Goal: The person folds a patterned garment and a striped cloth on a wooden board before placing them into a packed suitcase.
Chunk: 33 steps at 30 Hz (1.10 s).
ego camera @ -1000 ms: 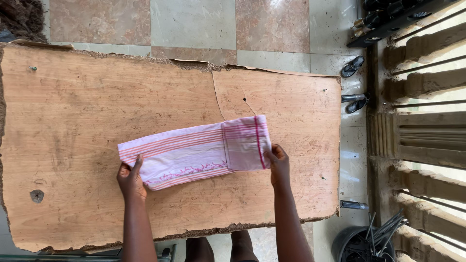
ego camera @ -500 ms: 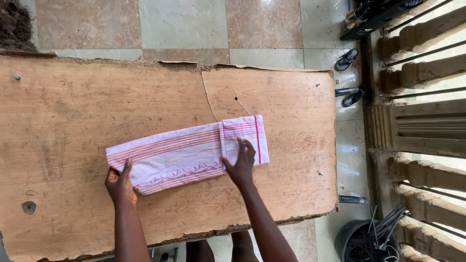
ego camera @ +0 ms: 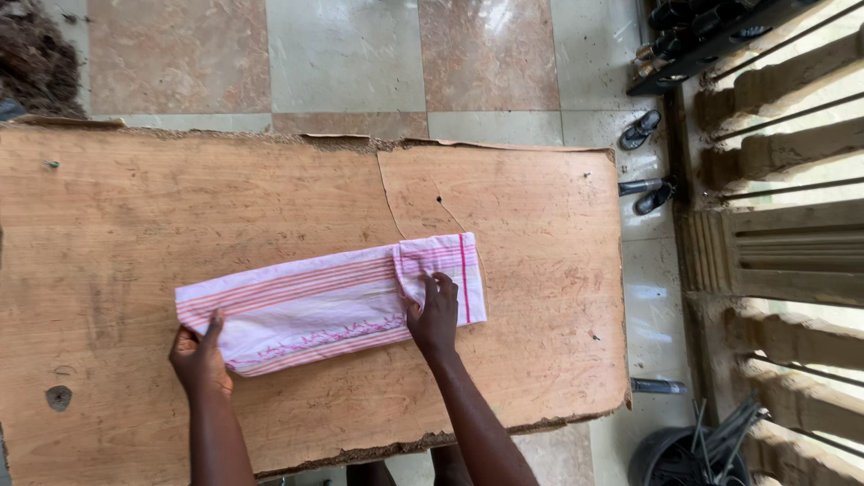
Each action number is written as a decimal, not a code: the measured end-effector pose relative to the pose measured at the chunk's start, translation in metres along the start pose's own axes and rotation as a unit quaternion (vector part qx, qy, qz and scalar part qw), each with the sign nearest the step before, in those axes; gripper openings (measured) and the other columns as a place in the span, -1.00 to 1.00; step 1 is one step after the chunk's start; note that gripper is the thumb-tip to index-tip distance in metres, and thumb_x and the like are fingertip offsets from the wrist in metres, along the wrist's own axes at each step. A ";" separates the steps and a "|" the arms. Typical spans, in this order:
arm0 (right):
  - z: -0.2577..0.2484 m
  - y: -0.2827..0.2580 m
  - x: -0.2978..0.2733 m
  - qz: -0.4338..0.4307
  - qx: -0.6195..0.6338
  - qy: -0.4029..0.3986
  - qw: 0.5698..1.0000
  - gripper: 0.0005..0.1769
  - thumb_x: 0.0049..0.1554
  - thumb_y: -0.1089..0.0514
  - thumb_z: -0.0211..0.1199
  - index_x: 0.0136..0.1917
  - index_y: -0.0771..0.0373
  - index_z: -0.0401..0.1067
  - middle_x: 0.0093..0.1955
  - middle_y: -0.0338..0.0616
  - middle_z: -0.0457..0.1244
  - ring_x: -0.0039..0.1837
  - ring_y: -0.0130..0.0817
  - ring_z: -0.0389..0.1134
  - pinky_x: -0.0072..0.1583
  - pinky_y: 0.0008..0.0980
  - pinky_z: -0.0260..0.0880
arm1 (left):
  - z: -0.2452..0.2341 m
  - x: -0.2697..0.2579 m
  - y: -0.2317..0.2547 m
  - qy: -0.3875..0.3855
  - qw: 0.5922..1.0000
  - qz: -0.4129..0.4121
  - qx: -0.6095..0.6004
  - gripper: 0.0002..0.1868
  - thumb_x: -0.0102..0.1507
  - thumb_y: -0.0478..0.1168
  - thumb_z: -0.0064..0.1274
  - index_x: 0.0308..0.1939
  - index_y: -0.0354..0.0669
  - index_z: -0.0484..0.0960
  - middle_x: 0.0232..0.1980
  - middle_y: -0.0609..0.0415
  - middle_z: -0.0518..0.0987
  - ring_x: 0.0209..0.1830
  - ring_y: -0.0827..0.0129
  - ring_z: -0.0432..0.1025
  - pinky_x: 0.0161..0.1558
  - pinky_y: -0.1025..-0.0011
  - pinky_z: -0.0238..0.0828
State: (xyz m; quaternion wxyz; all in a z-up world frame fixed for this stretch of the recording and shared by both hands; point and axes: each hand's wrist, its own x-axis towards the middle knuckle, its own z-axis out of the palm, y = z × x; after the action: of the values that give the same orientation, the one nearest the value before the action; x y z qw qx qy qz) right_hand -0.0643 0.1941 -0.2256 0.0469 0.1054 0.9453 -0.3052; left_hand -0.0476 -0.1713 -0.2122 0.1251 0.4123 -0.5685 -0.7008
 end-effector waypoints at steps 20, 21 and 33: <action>-0.100 0.157 0.033 0.252 0.421 0.101 0.865 -0.76 0.24 0.25 0.21 0.18 0.29 0.50 0.03 -0.13 0.36 0.02 -0.41 0.34 0.08 -0.46 0.39 | -0.048 0.042 0.035 0.005 0.992 0.080 0.092 -0.76 0.32 -0.42 0.35 0.03 -0.25 0.68 0.06 0.09 0.67 -0.01 0.56 0.53 0.10 0.54 0.47; -0.099 0.161 0.033 0.252 0.422 0.102 0.865 -0.76 0.24 0.25 0.21 0.18 0.29 0.50 0.03 -0.13 0.36 0.02 -0.41 0.34 0.08 -0.46 0.39 | -0.051 0.045 0.032 0.014 0.991 0.083 0.109 -0.77 0.32 -0.41 0.35 0.03 -0.24 0.68 0.05 0.08 0.68 -0.02 0.56 0.53 0.09 0.54 0.47; -0.086 0.092 0.028 0.180 0.126 0.167 0.961 -0.62 0.23 0.20 0.21 0.32 0.19 0.38 0.39 -0.08 0.23 0.41 -0.17 0.22 0.34 -0.14 0.30 | -0.068 0.042 -0.016 0.118 0.773 0.228 0.580 -0.07 0.36 -0.07 0.33 0.67 -0.13 0.11 0.70 -0.16 0.06 0.73 -0.09 -0.05 0.48 -0.24 -0.02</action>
State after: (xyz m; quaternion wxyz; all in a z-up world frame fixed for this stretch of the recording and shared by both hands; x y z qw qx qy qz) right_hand -0.0727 0.3223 -0.2130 -0.0707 0.3287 0.8589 -0.3863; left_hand -0.0201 -0.2404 -0.2461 0.0852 0.3444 -0.9252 -0.1348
